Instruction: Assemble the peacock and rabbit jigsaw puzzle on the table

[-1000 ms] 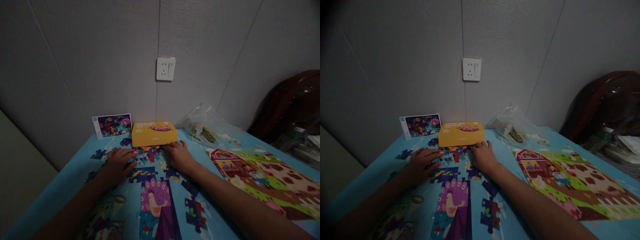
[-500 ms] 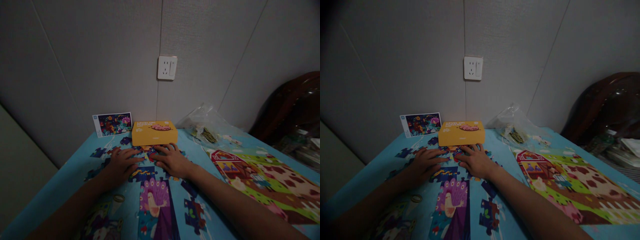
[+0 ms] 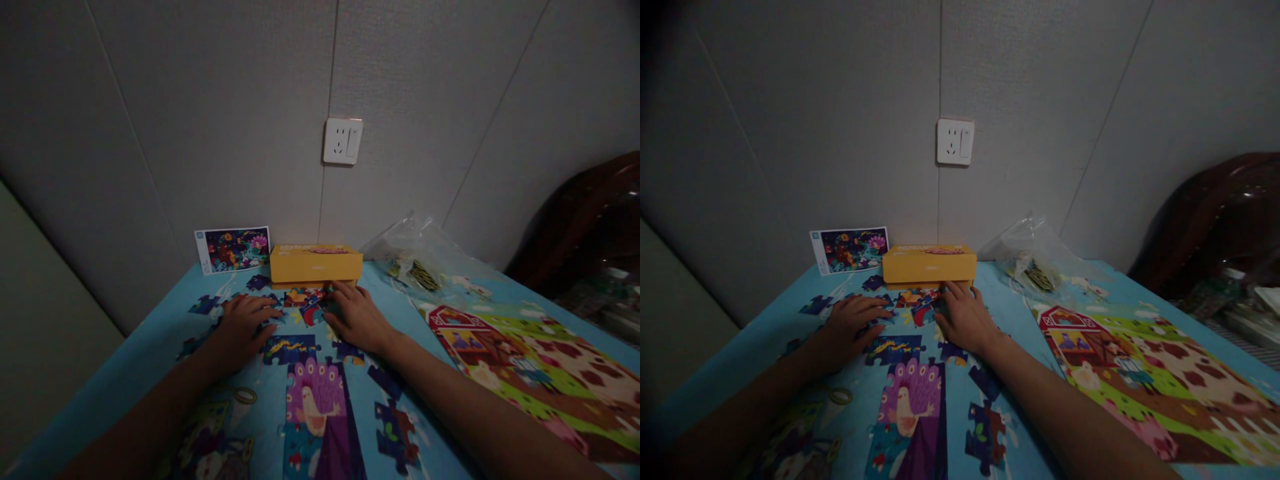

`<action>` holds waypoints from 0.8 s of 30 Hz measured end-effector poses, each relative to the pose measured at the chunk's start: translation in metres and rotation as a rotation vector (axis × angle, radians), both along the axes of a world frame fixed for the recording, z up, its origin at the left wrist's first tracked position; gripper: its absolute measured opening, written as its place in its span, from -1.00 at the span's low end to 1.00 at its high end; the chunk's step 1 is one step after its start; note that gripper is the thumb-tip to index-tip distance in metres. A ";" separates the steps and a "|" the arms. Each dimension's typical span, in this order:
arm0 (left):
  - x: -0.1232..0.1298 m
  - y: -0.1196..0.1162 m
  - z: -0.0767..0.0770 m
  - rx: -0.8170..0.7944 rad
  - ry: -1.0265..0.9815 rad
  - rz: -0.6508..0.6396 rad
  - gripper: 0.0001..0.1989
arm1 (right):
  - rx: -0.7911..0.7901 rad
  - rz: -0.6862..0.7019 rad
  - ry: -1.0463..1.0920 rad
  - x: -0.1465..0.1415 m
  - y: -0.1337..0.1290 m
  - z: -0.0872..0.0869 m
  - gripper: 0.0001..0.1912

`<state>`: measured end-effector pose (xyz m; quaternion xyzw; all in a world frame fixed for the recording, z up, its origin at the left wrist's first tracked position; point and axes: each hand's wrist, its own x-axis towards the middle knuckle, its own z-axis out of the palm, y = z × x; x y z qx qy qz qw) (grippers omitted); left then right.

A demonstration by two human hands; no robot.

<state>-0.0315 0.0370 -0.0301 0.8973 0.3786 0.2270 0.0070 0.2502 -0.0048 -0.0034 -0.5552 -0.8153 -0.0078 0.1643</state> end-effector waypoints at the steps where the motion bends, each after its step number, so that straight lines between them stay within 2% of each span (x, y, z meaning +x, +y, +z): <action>1: 0.000 0.001 -0.001 0.000 0.000 -0.001 -0.75 | -0.003 -0.007 0.020 0.000 0.001 -0.001 -0.57; 4: -0.001 0.002 -0.002 0.000 0.001 0.001 -0.76 | -0.013 -0.023 0.082 0.001 0.003 -0.004 -0.41; 7: 0.001 0.002 -0.002 0.008 -0.001 0.004 -0.76 | -0.032 -0.023 0.106 0.002 0.006 -0.007 -0.37; 10: 0.002 0.000 0.000 0.013 -0.009 0.006 -0.76 | -0.076 0.019 0.075 0.003 0.006 -0.007 -0.43; 18: 0.003 -0.001 0.002 0.007 -0.008 0.001 -0.74 | -0.096 0.275 -0.131 -0.009 -0.007 0.007 -0.59; 24: 0.004 -0.002 0.003 0.019 -0.016 0.014 -0.72 | -0.035 0.264 -0.116 -0.012 -0.010 0.013 -0.68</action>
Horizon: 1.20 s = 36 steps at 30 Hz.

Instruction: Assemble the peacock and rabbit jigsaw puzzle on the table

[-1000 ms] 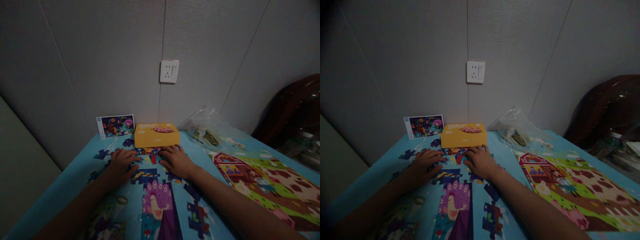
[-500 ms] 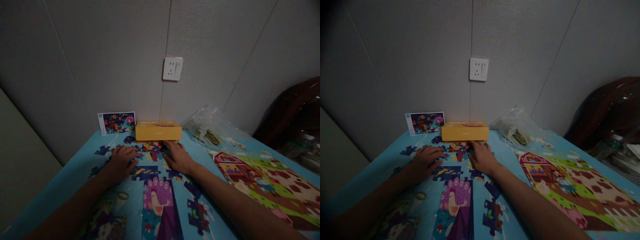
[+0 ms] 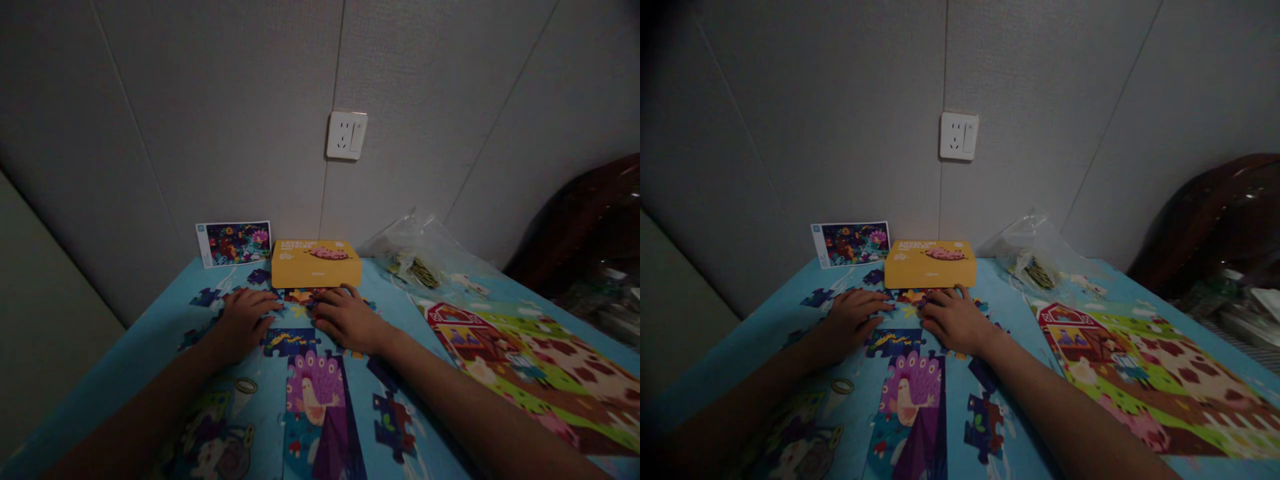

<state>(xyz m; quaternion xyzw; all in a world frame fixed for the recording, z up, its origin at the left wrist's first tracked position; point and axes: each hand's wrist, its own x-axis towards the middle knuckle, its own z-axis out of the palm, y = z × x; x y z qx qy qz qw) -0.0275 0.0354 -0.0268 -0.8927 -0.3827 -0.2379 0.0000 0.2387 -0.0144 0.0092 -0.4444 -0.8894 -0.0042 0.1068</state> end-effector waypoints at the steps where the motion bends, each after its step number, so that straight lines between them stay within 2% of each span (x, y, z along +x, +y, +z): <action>1: 0.000 0.000 0.001 -0.003 -0.002 0.006 -0.72 | 0.009 -0.008 0.006 0.001 0.000 0.001 -0.70; 9: -0.001 -0.003 0.007 -0.043 -0.002 0.010 -0.72 | 0.026 -0.075 0.037 0.006 0.001 0.001 -0.80; 11: -0.002 -0.001 0.008 -0.040 -0.020 0.051 -0.74 | 0.031 -0.091 0.020 0.007 0.000 0.000 -0.81; 13: -0.007 0.003 0.010 -0.018 -0.077 0.192 -0.73 | 0.031 -0.097 0.003 0.008 -0.001 0.000 -0.84; 15: -0.015 0.009 0.015 0.013 -0.133 0.400 -0.70 | 0.027 -0.100 -0.005 0.011 -0.001 0.000 -0.85; 18: -0.036 0.017 0.023 0.011 -0.109 0.662 -0.65 | 0.023 -0.118 0.000 0.016 -0.002 0.000 -0.86; 22: -0.070 0.025 0.028 -0.067 -0.037 0.839 -0.61 | 0.031 -0.144 0.007 0.023 -0.004 -0.001 -0.84; 26: -0.088 0.031 0.025 -0.135 -0.002 0.887 -0.57 | 0.066 -0.140 -0.003 0.026 -0.006 -0.002 -0.82; 30: -0.083 0.031 0.025 -0.244 0.070 0.930 -0.48 | 0.086 -0.096 -0.015 0.028 -0.007 -0.003 -0.80; 36: -0.075 0.031 0.028 -0.327 0.054 0.948 -0.51 | 0.090 -0.071 -0.016 0.025 -0.009 -0.003 -0.79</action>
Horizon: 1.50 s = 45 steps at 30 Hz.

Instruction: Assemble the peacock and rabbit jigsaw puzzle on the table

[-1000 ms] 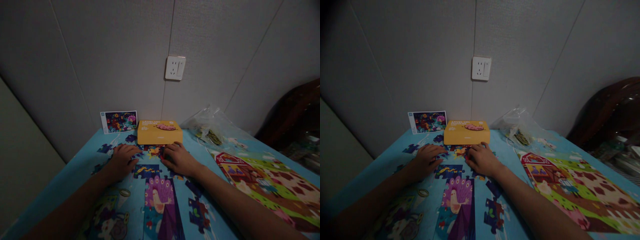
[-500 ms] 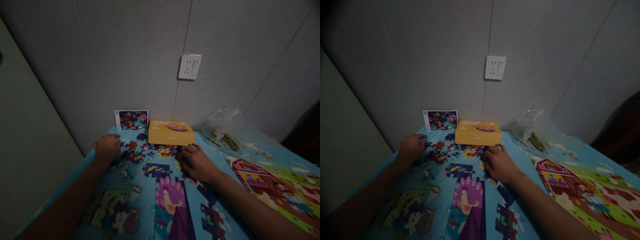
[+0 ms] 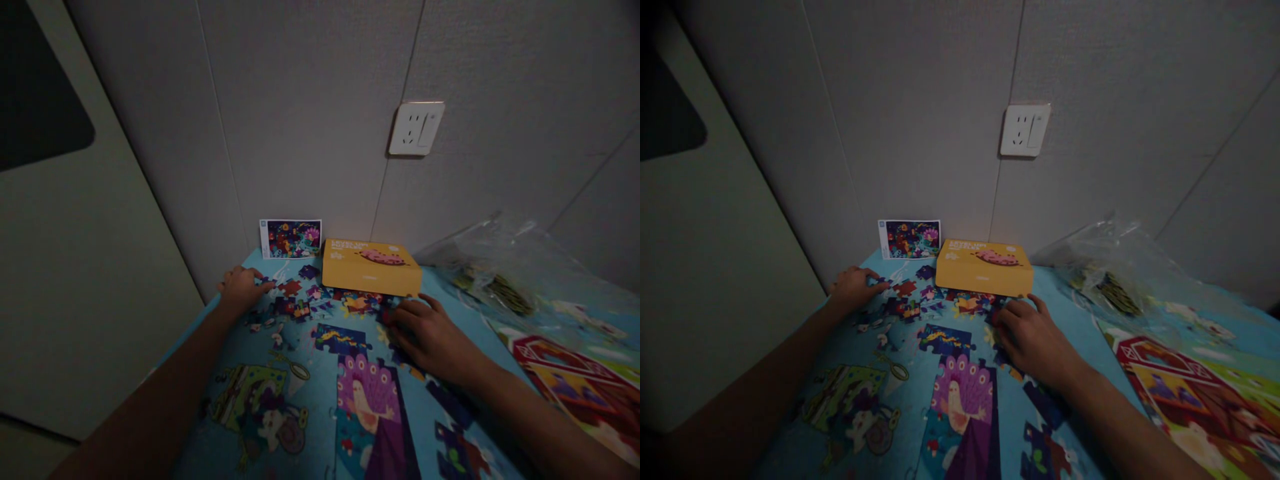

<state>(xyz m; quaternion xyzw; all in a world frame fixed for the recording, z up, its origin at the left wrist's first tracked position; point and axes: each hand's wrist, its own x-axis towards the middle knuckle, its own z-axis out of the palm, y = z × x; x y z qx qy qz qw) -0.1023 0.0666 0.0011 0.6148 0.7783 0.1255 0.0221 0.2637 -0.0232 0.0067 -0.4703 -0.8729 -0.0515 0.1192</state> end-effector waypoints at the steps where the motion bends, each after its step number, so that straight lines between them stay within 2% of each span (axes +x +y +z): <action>1: 0.000 0.000 -0.001 -0.002 -0.006 0.002 -0.52 | 0.001 0.003 0.002 0.000 0.000 0.000 -0.79; 6: 0.001 0.000 -0.002 0.015 -0.023 -0.036 -0.54 | -0.003 0.007 0.002 0.000 0.001 -0.002 -0.80; 10: 0.007 -0.002 -0.001 0.054 -0.022 -0.084 -0.65 | 0.002 0.012 0.009 0.000 0.001 -0.002 -0.80; 12: 0.011 -0.005 0.000 0.119 -0.044 -0.201 -0.70 | 0.001 0.011 0.014 -0.001 0.001 -0.002 -0.81; 16: 0.019 -0.012 -0.001 0.175 -0.051 -0.618 -0.64 | 0.000 0.014 0.022 -0.002 0.000 -0.002 -0.82; 19: 0.022 -0.018 0.000 0.157 -0.024 -0.755 -0.56 | -0.002 0.021 0.026 -0.003 0.000 -0.001 -0.82; 24: 0.020 -0.023 0.003 0.081 -0.017 -0.803 -0.53 | -0.004 0.015 0.019 -0.003 0.000 -0.002 -0.82; 28: 0.018 -0.023 0.002 0.098 -0.037 -0.868 -0.71 | -0.007 0.006 0.013 -0.004 -0.002 0.000 -0.80; 30: 0.019 -0.022 -0.001 0.130 -0.037 -0.875 -0.87 | -0.012 -0.001 0.012 -0.005 -0.003 0.001 -0.81; 31: 0.020 -0.021 -0.002 0.148 -0.041 -0.869 -0.87 | -0.016 -0.002 0.010 -0.005 -0.003 0.002 -0.81; 33: 0.024 -0.020 -0.004 0.186 -0.058 -0.860 -0.77 | -0.024 -0.004 0.005 -0.006 -0.004 0.003 -0.81; 36: 0.035 -0.023 -0.008 0.237 -0.071 -0.890 -0.75 | -0.031 -0.007 0.001 -0.008 -0.003 0.004 -0.80; 40: 0.051 -0.029 -0.016 0.242 -0.023 -0.954 -0.54 | -0.030 0.003 0.016 -0.009 -0.002 0.002 -0.81; 45: 0.059 -0.030 -0.021 0.226 -0.077 -0.950 -0.64 | -0.014 0.007 0.032 -0.010 -0.002 0.001 -0.82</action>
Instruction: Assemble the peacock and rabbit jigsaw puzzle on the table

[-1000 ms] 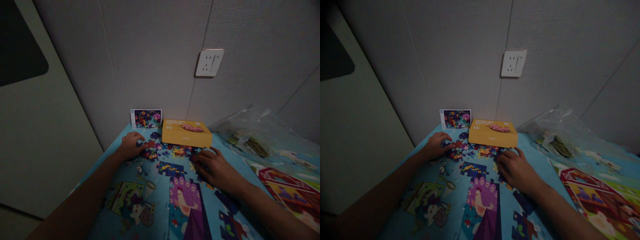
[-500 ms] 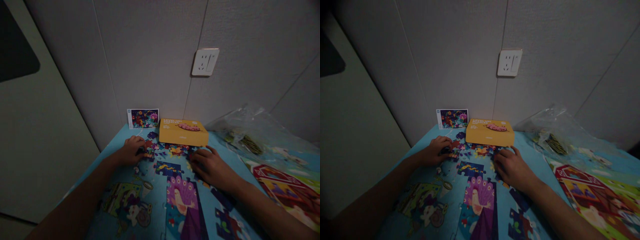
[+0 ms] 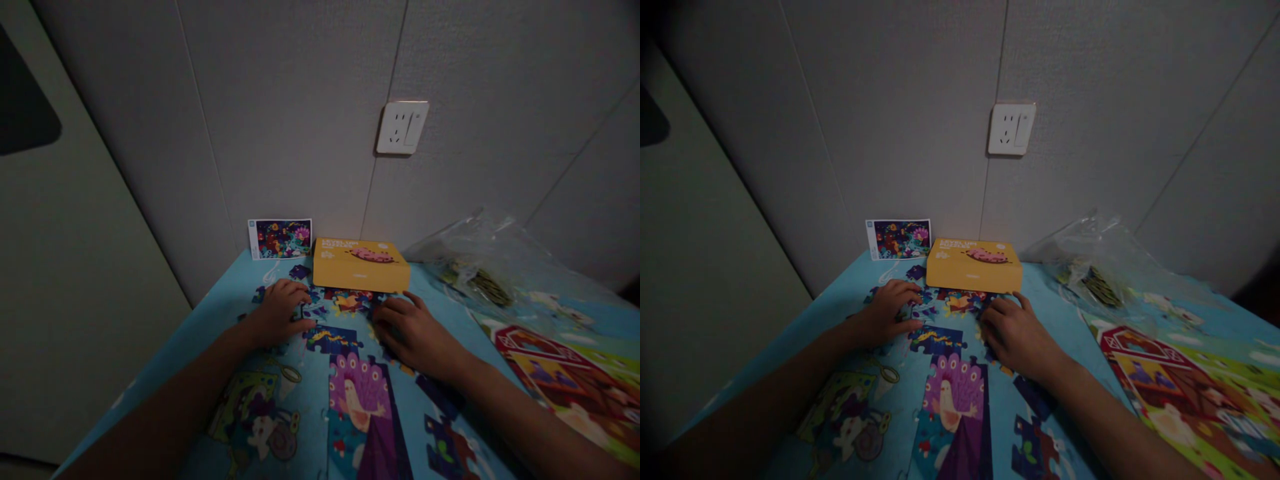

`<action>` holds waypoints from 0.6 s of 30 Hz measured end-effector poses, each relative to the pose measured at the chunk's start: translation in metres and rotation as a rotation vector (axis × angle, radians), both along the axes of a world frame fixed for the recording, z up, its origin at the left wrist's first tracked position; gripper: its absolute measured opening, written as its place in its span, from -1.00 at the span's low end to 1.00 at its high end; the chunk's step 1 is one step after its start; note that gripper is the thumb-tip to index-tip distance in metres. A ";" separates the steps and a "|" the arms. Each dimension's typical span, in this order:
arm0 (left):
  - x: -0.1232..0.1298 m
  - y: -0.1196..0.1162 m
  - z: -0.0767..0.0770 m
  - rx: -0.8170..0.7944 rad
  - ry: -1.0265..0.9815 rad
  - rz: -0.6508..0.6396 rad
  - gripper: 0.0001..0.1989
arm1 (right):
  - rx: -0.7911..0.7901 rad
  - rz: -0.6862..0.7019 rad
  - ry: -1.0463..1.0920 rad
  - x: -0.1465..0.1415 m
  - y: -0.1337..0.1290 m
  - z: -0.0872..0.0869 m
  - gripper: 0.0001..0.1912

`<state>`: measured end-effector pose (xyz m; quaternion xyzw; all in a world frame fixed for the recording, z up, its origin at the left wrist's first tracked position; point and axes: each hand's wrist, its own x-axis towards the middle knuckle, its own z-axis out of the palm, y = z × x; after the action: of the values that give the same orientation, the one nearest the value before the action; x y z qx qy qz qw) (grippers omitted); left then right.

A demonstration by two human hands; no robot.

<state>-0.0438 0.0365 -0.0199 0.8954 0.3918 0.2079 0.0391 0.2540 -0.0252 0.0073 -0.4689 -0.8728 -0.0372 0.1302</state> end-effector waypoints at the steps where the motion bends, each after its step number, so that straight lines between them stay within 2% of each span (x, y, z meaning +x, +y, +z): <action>1: 0.000 0.001 0.000 -0.005 -0.014 -0.002 -0.65 | -0.001 -0.004 -0.002 0.000 0.000 0.000 -0.82; 3: -0.002 0.002 0.002 0.005 -0.031 0.000 -0.63 | -0.007 -0.011 -0.008 0.000 0.000 -0.001 -0.82; 6: -0.004 0.004 0.007 0.064 -0.058 0.075 -0.62 | -0.018 -0.013 -0.011 0.000 0.000 0.000 -0.81; 10: -0.006 0.005 0.012 0.128 -0.093 0.255 -0.65 | -0.013 0.001 0.010 -0.008 0.001 0.002 -0.77; 13: -0.005 0.006 0.012 0.150 -0.079 0.400 -0.62 | 0.009 0.046 0.023 -0.019 0.004 0.001 -0.67; 15: -0.002 0.006 0.011 0.151 -0.066 0.392 -0.63 | 0.001 0.093 0.005 -0.025 0.007 -0.001 -0.55; 18: 0.004 0.003 0.010 0.153 -0.023 0.195 -0.69 | -0.033 0.112 -0.036 -0.028 0.009 -0.004 -0.47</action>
<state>-0.0393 0.0398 -0.0098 0.8509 0.4597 0.2501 -0.0454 0.2258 -0.0165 0.0030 -0.4207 -0.9004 -0.0237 0.1084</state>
